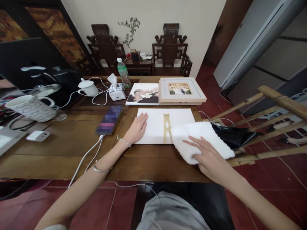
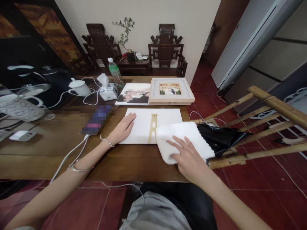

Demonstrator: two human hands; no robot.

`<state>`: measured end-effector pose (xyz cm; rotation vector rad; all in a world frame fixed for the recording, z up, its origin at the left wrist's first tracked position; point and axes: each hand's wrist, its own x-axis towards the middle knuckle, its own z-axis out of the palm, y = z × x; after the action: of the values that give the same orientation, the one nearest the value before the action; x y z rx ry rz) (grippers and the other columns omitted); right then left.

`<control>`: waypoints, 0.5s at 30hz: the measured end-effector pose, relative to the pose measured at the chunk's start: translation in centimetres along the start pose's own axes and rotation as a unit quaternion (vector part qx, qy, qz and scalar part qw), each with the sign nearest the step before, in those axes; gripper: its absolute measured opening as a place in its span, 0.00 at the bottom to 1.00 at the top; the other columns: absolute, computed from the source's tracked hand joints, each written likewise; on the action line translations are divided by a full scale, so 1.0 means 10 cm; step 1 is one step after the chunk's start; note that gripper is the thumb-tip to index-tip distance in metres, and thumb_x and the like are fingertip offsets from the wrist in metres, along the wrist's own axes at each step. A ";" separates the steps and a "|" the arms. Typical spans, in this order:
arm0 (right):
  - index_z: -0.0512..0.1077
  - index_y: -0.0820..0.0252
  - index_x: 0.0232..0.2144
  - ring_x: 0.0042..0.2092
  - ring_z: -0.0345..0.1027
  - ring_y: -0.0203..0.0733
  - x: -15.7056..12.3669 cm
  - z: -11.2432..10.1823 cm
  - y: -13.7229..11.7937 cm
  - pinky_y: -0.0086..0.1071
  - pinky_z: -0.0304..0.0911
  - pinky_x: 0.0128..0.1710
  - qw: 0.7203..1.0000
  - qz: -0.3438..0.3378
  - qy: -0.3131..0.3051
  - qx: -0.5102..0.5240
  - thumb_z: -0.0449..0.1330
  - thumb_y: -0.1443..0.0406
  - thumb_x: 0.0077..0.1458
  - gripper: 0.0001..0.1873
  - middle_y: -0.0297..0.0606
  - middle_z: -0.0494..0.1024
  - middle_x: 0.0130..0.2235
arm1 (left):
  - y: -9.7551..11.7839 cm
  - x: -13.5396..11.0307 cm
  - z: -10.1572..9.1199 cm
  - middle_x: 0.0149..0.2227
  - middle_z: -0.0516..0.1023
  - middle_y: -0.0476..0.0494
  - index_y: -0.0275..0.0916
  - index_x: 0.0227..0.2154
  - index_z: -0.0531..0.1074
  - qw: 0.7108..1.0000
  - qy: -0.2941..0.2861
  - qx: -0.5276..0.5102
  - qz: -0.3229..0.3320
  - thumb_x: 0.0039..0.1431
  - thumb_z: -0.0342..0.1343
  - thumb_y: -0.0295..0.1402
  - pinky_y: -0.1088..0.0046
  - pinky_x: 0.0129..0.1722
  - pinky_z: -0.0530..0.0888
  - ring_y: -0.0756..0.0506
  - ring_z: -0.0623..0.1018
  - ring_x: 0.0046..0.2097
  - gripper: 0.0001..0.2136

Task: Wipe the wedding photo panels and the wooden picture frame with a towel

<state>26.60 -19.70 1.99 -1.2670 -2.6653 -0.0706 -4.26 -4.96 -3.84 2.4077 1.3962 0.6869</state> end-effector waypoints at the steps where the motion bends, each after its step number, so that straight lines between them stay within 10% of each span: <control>1: 0.76 0.59 0.27 0.63 0.55 0.58 0.04 0.00 0.04 0.60 0.55 0.58 1.000 0.002 0.000 0.004 0.50 0.81 0.41 0.20 0.44 0.69 0.59 | 0.00 0.00 0.00 0.65 0.59 0.33 0.32 0.61 0.60 1.000 -0.001 -0.001 0.000 0.67 0.38 0.35 0.50 0.65 0.53 0.38 0.55 0.67 0.23; 15: 0.75 0.65 0.42 0.53 0.66 0.53 1.06 0.11 0.82 0.42 0.62 0.49 0.997 0.069 -0.009 -0.045 0.49 0.78 0.45 0.23 0.52 0.76 0.45 | 0.02 0.08 0.00 0.63 0.61 0.30 0.31 0.58 0.62 1.000 0.016 -0.007 -0.010 0.65 0.40 0.34 0.50 0.63 0.56 0.38 0.57 0.66 0.22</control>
<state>26.25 -6.26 2.57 -1.4824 -2.6072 -0.1631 -3.79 -4.33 -3.52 2.3779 1.4209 0.7312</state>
